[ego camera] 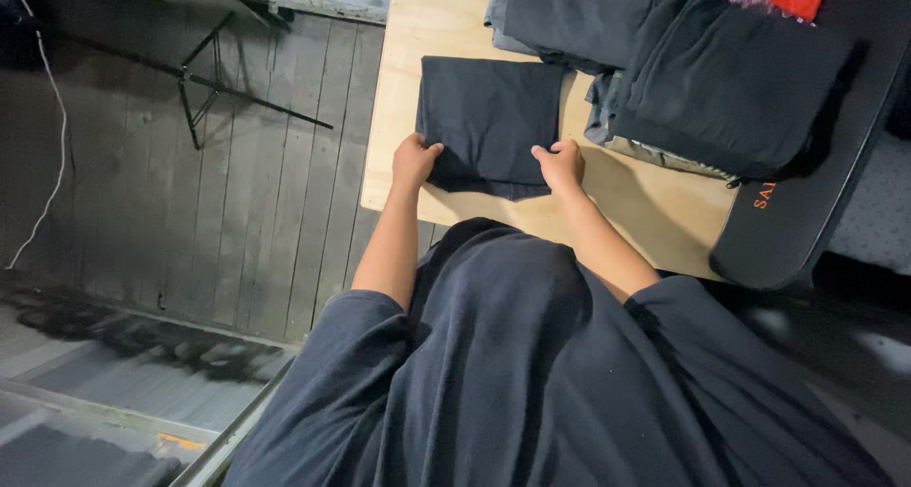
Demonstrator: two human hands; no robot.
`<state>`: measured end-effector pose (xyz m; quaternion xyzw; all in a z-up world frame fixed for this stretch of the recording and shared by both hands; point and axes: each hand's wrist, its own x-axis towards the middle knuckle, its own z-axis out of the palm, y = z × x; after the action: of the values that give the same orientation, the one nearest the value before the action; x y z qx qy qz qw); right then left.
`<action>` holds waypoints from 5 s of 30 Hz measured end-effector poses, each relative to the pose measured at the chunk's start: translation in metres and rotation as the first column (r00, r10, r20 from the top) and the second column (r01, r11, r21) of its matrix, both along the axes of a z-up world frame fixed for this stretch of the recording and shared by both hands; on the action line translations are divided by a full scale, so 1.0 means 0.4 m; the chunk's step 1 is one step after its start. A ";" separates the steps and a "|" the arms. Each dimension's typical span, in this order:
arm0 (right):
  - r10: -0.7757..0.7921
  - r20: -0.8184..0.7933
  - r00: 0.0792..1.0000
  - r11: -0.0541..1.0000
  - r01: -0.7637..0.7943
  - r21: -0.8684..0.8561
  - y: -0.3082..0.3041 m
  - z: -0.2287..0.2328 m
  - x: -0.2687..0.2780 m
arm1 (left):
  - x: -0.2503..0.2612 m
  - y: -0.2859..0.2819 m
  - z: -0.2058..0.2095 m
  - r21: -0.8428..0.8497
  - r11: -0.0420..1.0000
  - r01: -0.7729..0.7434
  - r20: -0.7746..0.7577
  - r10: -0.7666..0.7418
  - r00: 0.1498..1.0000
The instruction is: The person folds several t-shirts and fabric pieces by hand on a wooden table, then places each folded item into a black storage bin.
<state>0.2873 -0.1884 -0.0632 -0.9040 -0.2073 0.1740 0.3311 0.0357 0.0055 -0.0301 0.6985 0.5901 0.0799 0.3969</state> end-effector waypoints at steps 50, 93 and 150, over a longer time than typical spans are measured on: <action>0.822 0.321 0.471 0.563 -0.756 -0.332 0.020 0.215 -0.136 | 0.104 -0.181 0.145 0.639 0.547 0.541 -0.134 -0.614 0.778; 0.153 0.108 0.982 0.988 -0.148 -0.046 0.177 0.084 0.040 | 0.232 0.080 0.053 0.392 0.919 -0.029 -0.089 0.069 0.994; -0.322 0.142 0.936 0.906 0.262 0.332 -0.922 0.831 0.882 | 1.268 -0.692 0.665 -0.695 0.132 0.707 0.710 0.283 0.645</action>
<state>0.6401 -0.5573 0.2693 -0.8746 -0.1248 -0.0007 0.4686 0.5428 -0.2712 0.2358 0.2631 0.1623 -0.1191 0.9435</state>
